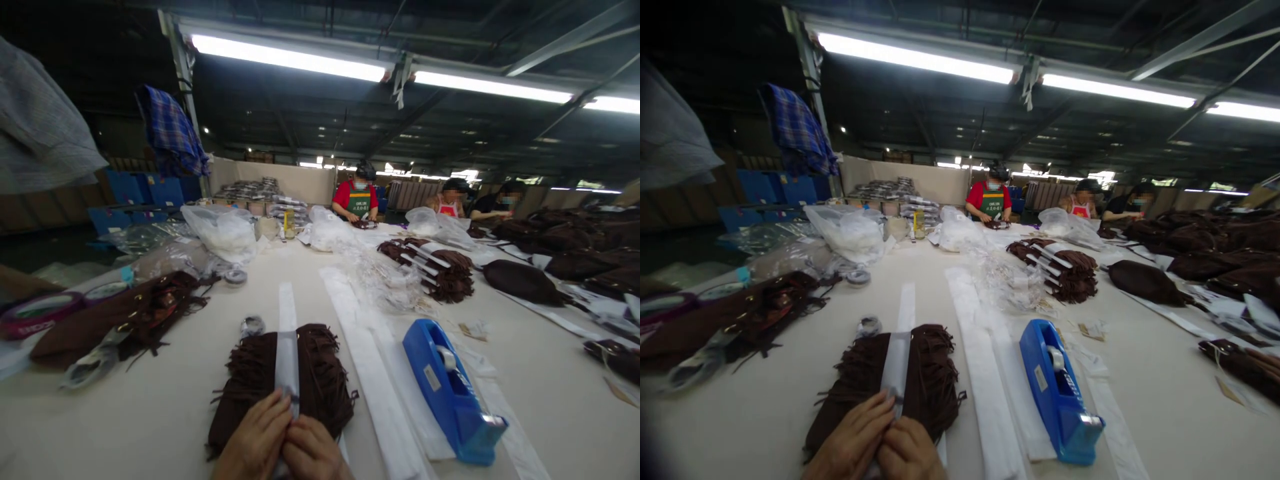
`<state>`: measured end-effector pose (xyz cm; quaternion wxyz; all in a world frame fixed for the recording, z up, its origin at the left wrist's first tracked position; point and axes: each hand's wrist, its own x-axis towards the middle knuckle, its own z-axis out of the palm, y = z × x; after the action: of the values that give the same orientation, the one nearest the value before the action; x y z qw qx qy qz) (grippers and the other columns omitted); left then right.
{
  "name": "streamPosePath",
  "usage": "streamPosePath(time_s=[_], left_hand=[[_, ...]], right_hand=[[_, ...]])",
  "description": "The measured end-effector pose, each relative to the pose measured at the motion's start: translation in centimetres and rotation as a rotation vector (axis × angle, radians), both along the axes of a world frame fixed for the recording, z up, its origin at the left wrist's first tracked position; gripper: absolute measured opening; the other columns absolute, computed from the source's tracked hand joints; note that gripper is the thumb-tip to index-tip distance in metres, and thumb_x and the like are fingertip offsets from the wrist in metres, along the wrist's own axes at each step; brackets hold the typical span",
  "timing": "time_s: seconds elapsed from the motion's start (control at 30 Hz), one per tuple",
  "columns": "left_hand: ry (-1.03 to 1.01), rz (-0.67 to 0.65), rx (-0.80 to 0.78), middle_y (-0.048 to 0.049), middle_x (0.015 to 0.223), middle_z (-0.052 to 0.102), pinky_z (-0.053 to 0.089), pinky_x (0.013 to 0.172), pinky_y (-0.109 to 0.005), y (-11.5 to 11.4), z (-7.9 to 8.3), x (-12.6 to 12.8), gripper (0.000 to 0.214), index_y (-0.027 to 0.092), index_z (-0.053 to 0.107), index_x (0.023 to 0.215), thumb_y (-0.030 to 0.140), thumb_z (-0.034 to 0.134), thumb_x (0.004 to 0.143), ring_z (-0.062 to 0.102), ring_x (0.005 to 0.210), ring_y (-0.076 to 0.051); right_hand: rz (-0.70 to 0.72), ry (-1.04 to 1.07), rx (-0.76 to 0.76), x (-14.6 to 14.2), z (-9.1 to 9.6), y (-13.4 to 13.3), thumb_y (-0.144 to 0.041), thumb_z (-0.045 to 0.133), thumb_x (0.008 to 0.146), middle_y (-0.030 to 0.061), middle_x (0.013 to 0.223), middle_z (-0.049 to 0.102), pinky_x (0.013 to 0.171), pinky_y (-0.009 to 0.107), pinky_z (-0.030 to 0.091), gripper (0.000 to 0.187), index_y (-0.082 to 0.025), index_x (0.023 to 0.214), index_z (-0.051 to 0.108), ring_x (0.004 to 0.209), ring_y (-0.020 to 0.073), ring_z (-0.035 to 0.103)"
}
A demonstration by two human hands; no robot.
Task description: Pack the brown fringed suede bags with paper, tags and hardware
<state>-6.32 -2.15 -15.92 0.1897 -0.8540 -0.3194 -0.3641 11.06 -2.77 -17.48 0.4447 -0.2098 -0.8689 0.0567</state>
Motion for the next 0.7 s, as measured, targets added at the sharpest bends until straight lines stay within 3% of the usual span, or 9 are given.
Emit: streamPosePath(time_s=[0.1, 0.23, 0.4, 0.53, 0.7], left_hand=[[-0.083, -0.05, -0.28, -0.0053, 0.104, 0.067, 0.048, 0.092, -0.025, -1.7, 1.6, -0.2, 0.025, 0.019, 0.057, 0.109, 0.019, 0.044, 0.088, 0.058, 0.105, -0.016], [-0.179, -0.116, -0.396, -0.0047, 0.101, 0.067, 0.048, 0.091, -0.027, -3.1, 2.0, -0.8, 0.022, 0.021, 0.056, 0.108, 0.022, 0.047, 0.088, 0.059, 0.101, -0.015], [-0.142, -0.135, -0.332, -0.0048, 0.1, 0.067, 0.048, 0.09, -0.03, -3.3, 1.3, -1.0, 0.021, 0.021, 0.057, 0.107, 0.023, 0.05, 0.087, 0.06, 0.099, -0.016], [-0.091, -0.098, -0.245, -0.0048, 0.099, 0.068, 0.047, 0.091, -0.03, -3.4, 1.6, -0.5, 0.02, 0.02, 0.058, 0.106, 0.02, 0.048, 0.088, 0.06, 0.098, -0.016], [-0.041, -0.066, -0.207, -0.0059, 0.1, 0.068, 0.044, 0.095, -0.033, -3.7, 1.1, -0.3, 0.021, 0.018, 0.059, 0.105, 0.016, 0.048, 0.087, 0.058, 0.102, -0.017]], right_hand=[[0.082, -0.019, -0.187, 1.2, 3.2, -1.0, -0.014, 0.046, 0.082, 0.012, 0.107, 0.063, 0.098, 0.038, 0.043, 0.031, -0.014, 0.112, 0.055, 0.107, 0.0207, 0.055], [0.12, -0.032, -0.276, 1.7, 3.9, -1.4, -0.004, 0.047, 0.074, 0.0128, 0.108, 0.062, 0.1, 0.039, 0.041, 0.04, -0.012, 0.112, 0.054, 0.108, 0.0201, 0.053], [0.109, -0.037, -0.269, 1.9, 3.6, -1.4, -0.005, 0.05, 0.078, 0.0123, 0.107, 0.062, 0.1, 0.038, 0.041, 0.035, -0.013, 0.112, 0.054, 0.106, 0.0189, 0.054], [0.034, -0.078, -0.212, 3.3, 3.9, -2.3, -0.002, 0.045, 0.077, 0.0126, 0.113, 0.06, 0.1, 0.041, 0.04, 0.044, -0.015, 0.12, 0.047, 0.112, 0.0199, 0.051], [-0.052, -0.096, -0.125, 5.3, 2.1, -5.1, -0.008, 0.049, 0.075, 0.0109, 0.097, 0.064, 0.079, 0.035, 0.052, 0.035, -0.017, 0.109, 0.053, 0.092, 0.0211, 0.058]])
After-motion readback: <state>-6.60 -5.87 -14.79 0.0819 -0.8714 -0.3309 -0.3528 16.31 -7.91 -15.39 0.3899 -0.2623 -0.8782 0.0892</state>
